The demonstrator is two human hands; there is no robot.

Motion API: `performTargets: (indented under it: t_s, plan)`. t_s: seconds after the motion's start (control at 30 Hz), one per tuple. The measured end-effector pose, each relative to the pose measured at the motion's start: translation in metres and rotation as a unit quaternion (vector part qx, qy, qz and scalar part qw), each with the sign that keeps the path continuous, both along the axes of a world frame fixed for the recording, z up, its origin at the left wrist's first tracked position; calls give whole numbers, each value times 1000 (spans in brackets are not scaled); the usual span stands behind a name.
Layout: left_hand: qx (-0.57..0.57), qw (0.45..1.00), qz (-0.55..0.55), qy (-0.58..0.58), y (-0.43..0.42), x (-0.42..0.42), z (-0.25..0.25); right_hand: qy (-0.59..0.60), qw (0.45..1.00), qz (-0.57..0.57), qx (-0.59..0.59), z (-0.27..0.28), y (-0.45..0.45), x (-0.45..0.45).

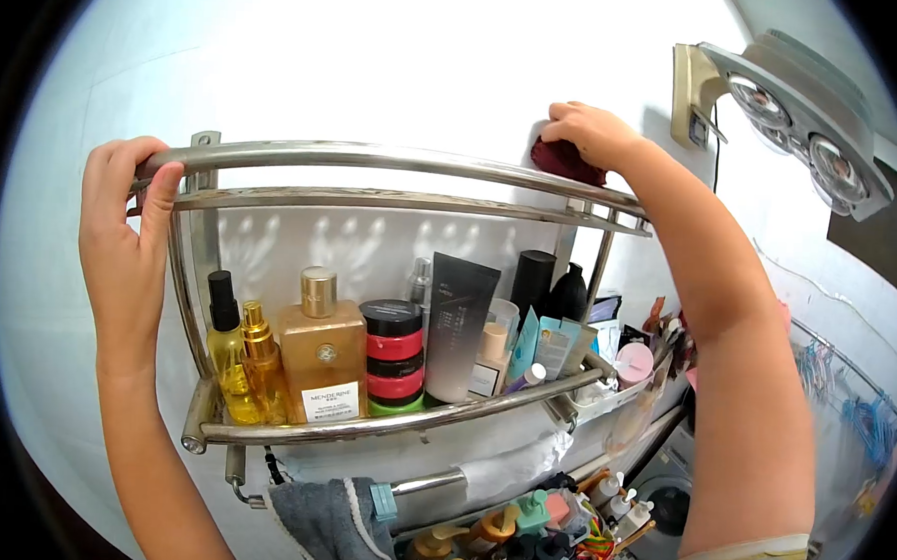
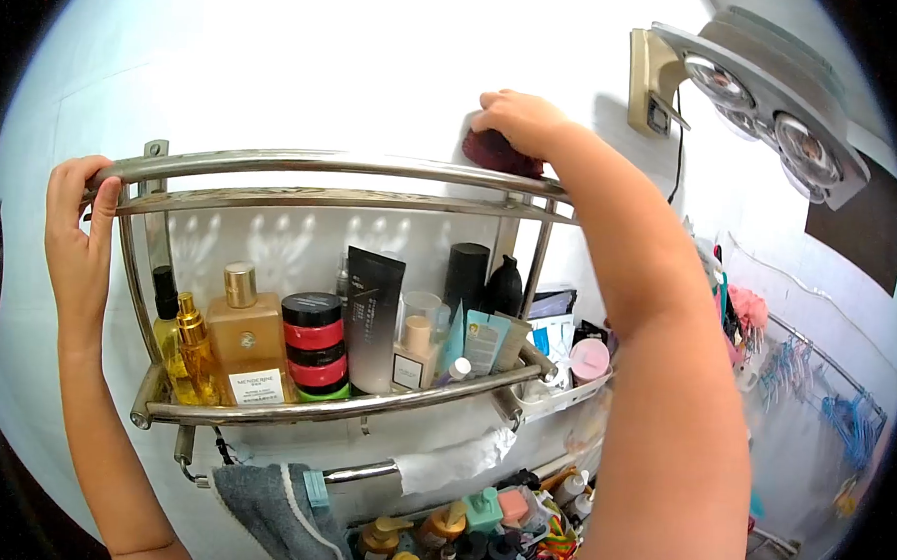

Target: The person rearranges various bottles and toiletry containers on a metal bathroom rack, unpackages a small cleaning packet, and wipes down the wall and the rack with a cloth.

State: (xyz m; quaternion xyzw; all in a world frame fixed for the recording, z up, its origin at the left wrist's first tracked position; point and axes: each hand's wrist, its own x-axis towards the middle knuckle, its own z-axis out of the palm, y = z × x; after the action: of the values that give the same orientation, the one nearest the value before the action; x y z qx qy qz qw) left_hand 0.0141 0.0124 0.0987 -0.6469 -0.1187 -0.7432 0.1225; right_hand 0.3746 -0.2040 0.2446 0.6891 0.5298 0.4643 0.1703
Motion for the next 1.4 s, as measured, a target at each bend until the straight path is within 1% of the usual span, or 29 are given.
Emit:
performTargets:
  t_s: [0.03,0.07,0.13,0.17,0.2,0.27,0.3,0.33,0.4,0.43,0.47,0.53,0.57,0.6,0.63,0.67,0.73,0.77,0.8,0.87,0.93,1.0,1.07,1.13,1.17,1.2,1.27,1.33,1.4]
  plan:
    - [-6,1000,-6,4,-1,0,1,-30,999,-13,-10,1,-1,-9]
    - [-13,1000,-10,4,-2,-1,1,-28,999,-13,-8,3,-4,-8]
    - [-12,1000,-17,6,-3,-2,1,-109,980,-83,143,8,-10,-7]
    - [-12,1000,-23,8,-2,-3,1,-73,965,-50,246,10,-20,-7]
    - [-9,1000,-23,9,-2,-3,2,-6,943,-22,333,13,-29,-14]
    - [-42,998,-26,26,-3,-5,1,32,898,1,438,20,-40,-7]
    - [-38,999,-26,25,-3,-5,0,53,879,5,473,21,-41,-8]
    - [-46,998,-26,27,-2,-5,0,53,877,5,477,21,-41,-10]
    - [-49,998,-25,31,-4,-5,1,136,833,56,533,18,-35,-13]
    - [-52,998,-30,28,-5,-5,1,113,850,89,507,13,-33,-15]
    - [-57,998,-34,25,-6,-6,1,45,884,120,449,8,-30,-16]
    - [-52,998,-33,28,-4,-7,1,-55,937,172,300,-2,-24,-10]
    - [-48,998,-34,32,-4,-7,2,-71,972,113,193,-5,-20,-9]
    - [-50,998,-32,32,-4,-8,3,-87,992,53,81,-7,-15,-9]
    - [-52,998,-23,37,-4,-8,3,-63,997,-3,41,-11,-6,-9]
    - [-56,997,-15,43,-3,-9,3,-62,997,-2,37,-10,-7,-11]
    - [-59,997,-14,48,0,-9,2,86,996,-21,6,-5,-17,-25]
    - [-57,997,-14,43,0,-8,2,117,993,-25,6,-5,-19,-25]
    - [-54,998,-14,37,1,-8,1,115,993,-27,1,-6,-19,-22]
    - [-45,999,-14,16,-4,-6,1,153,987,-27,45,-10,-16,-16]
    - [-49,998,-24,12,-3,-4,1,145,989,-9,32,-11,-14,-20]
    - [-50,998,-21,14,1,-4,0,50,991,-45,-116,-13,-2,-25]
    - [-46,999,-1,17,2,-5,0,55,991,-38,-114,-16,7,-35]
    - [-51,998,-8,30,5,-8,-1,-21,988,-69,-133,-15,12,-33]
    - [-41,999,9,25,8,-8,-2,-53,991,-48,-114,-14,14,-20]
    - [-30,999,25,21,12,-7,-3,-51,991,-54,-116,-14,13,-19]
    - [-47,998,7,30,25,-5,-5,-4,998,-64,10,-14,8,-19]
    - [-25,999,42,14,32,-8,-4,-8,998,-57,24,-11,3,-15]
    - [-28,998,45,17,31,-9,-4,17,996,-28,79,-6,-1,-8]
